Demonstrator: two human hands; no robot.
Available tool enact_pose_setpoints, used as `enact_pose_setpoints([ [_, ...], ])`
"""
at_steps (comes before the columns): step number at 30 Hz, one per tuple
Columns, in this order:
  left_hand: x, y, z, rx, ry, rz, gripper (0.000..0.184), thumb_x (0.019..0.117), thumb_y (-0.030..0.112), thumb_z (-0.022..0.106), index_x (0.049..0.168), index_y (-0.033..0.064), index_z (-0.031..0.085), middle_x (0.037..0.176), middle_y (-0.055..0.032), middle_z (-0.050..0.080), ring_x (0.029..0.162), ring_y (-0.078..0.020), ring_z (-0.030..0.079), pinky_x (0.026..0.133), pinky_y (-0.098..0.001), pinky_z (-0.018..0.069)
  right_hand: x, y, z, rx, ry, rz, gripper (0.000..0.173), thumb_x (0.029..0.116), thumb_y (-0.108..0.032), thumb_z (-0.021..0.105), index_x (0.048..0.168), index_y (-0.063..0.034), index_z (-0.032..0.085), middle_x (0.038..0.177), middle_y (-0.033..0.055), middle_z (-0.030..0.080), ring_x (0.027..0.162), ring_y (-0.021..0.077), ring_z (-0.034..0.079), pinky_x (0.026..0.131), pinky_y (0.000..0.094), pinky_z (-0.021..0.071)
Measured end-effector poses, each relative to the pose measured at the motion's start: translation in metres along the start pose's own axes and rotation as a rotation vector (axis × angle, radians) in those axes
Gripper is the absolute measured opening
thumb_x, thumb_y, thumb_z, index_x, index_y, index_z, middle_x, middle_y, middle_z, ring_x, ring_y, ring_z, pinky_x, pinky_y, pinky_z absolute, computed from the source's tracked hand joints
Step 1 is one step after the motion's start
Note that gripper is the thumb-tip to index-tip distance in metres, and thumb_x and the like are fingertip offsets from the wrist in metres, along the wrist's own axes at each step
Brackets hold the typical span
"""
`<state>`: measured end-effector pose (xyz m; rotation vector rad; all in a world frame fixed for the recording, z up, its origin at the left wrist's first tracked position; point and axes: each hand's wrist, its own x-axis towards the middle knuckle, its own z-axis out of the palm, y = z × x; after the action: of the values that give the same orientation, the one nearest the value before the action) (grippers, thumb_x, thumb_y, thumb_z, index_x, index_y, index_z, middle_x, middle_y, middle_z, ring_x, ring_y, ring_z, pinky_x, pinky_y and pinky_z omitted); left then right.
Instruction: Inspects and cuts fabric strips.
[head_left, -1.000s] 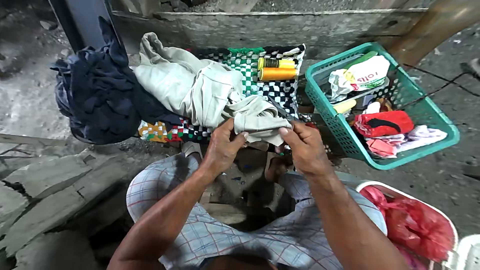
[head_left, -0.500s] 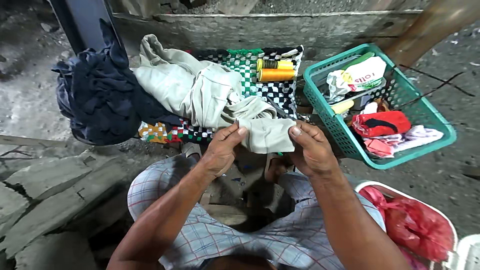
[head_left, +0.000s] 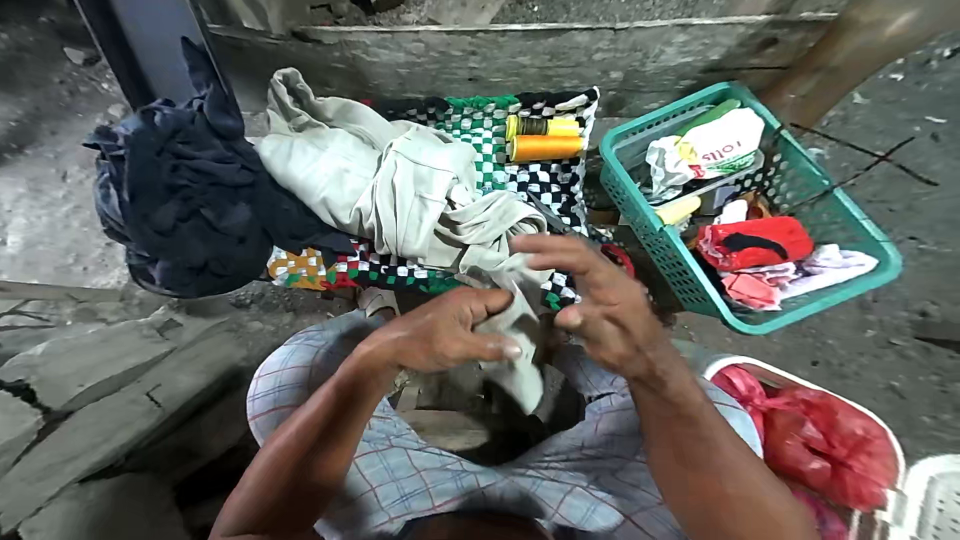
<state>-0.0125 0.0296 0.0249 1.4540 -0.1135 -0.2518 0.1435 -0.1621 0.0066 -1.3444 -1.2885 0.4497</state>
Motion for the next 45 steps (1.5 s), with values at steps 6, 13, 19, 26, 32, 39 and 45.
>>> enact_pose_setpoints([
  [6, -0.003, 0.005, -0.005, 0.173, 0.157, -0.114, 0.011, 0.0974, 0.015, 0.067, 0.099, 0.0055, 0.073, 0.086, -0.0007, 0.071, 0.077, -0.0053, 0.065, 0.071, -0.0237, 0.0562, -0.003, 0.007, 0.024, 0.075, -0.097, 0.253, 0.033, 0.1020, -0.031, 0.062, 0.126, -0.0095, 0.069, 0.105, 0.0001, 0.072, 0.090, 0.0071, 0.068, 0.082, 0.0286, 0.0606],
  [13, -0.006, 0.007, -0.007, 0.361, 0.454, 0.045, 0.010, 0.0988, 0.015, 0.066, 0.099, 0.0081, 0.072, 0.085, -0.0011, 0.069, 0.071, -0.0085, 0.062, 0.063, -0.0249, 0.0533, -0.007, 0.015, 0.019, 0.169, 0.019, 0.199, 0.015, 0.0983, -0.020, 0.066, 0.091, -0.0077, 0.071, 0.091, 0.0011, 0.070, 0.092, 0.0134, 0.068, 0.086, 0.0354, 0.0583],
  [19, -0.017, 0.026, -0.016, 0.381, 0.552, 0.275, 0.019, 0.1045, 0.021, 0.058, 0.104, 0.0075, 0.070, 0.091, 0.0024, 0.069, 0.078, -0.0048, 0.065, 0.069, -0.0225, 0.0568, 0.000, 0.017, 0.036, 0.134, -0.093, 0.173, 0.026, 0.1048, -0.023, 0.056, 0.094, -0.0058, 0.071, 0.088, -0.0002, 0.068, 0.081, 0.0055, 0.065, 0.075, 0.0256, 0.0568],
  [26, -0.042, 0.043, -0.039, 0.382, 0.776, 0.378, 0.016, 0.1070, 0.021, 0.053, 0.106, 0.0140, 0.067, 0.088, 0.0072, 0.067, 0.075, -0.0005, 0.064, 0.067, -0.0174, 0.0563, -0.005, 0.031, 0.024, 0.143, -0.052, 0.305, 0.022, 0.1036, -0.021, 0.056, 0.096, -0.0085, 0.071, 0.083, 0.0000, 0.072, 0.070, 0.0091, 0.066, 0.063, 0.0268, 0.0565],
  [32, -0.047, 0.037, -0.043, 0.459, 0.818, 0.367, 0.019, 0.1091, 0.017, 0.046, 0.108, 0.0124, 0.064, 0.096, 0.0041, 0.065, 0.082, -0.0036, 0.063, 0.072, -0.0199, 0.0556, -0.003, 0.028, 0.030, 0.133, -0.019, 0.144, 0.016, 0.0995, -0.018, 0.060, 0.094, -0.0083, 0.070, 0.106, 0.0034, 0.069, 0.103, 0.0162, 0.066, 0.088, 0.0362, 0.0584],
  [39, -0.025, 0.019, -0.026, 0.384, 0.824, 0.230, 0.021, 0.1097, 0.023, 0.045, 0.107, 0.0127, 0.063, 0.091, 0.0024, 0.063, 0.079, -0.0049, 0.062, 0.070, -0.0222, 0.0556, 0.003, 0.010, 0.039, 0.812, -0.016, -0.048, 0.017, 0.1032, -0.024, 0.060, 0.105, -0.0095, 0.070, 0.115, 0.0144, 0.072, 0.115, 0.0338, 0.067, 0.104, 0.0534, 0.0523],
  [45, -0.018, 0.026, -0.028, -0.027, 0.832, 0.360, 0.027, 0.1117, 0.028, 0.039, 0.119, 0.0168, 0.062, 0.101, 0.0024, 0.066, 0.090, -0.0075, 0.066, 0.080, -0.0277, 0.0592, -0.018, 0.008, 0.050, 0.057, -0.422, 0.145, 0.019, 0.1006, -0.018, 0.054, 0.096, -0.0065, 0.068, 0.089, 0.0046, 0.068, 0.081, 0.0150, 0.066, 0.074, 0.0370, 0.0569],
])
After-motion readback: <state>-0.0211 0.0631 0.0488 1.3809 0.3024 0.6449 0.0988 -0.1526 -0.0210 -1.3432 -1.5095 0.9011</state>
